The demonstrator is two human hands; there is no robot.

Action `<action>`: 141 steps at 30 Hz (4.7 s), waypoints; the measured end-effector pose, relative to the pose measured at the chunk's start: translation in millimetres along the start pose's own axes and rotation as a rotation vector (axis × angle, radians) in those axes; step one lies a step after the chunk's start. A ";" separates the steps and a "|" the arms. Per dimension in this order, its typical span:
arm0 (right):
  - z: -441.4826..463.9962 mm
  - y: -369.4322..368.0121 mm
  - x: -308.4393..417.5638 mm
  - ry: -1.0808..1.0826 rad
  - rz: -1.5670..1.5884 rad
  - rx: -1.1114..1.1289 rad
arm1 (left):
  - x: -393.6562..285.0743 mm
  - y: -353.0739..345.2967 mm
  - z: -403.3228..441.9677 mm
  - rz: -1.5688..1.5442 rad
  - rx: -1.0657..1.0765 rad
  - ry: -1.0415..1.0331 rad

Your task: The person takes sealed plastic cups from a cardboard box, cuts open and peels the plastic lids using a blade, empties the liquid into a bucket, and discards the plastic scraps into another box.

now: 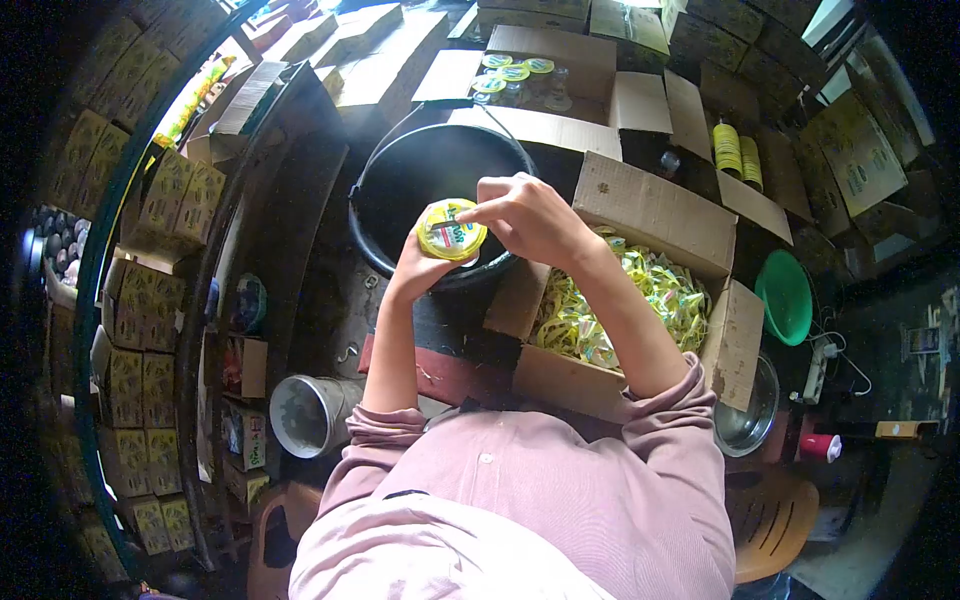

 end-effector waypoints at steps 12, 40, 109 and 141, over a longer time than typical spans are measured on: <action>7.0 -9.9 4.4 0.076 -0.068 0.074 | 2.6 1.0 -0.4 -0.002 0.027 0.028; 13.4 -25.6 17.2 0.171 -0.413 0.258 | 0.1 -2.0 -0.5 0.045 0.047 0.036; -248.6 98.8 67.0 -0.902 -0.301 -0.399 | 23.4 8.8 40.1 1.914 0.357 0.922; -427.6 131.8 59.1 -1.290 0.531 -1.270 | -45.0 -10.1 67.9 1.820 -0.161 0.258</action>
Point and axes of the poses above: each hand's wrist, its own z-axis towards the middle knuckle, its own y-axis out of the back of the hand, x = y × z, the point moved 6 cm from there along z, towards the middle knuckle, and after that the axes turned 14 degrees about -z, right-handed, at the moved point
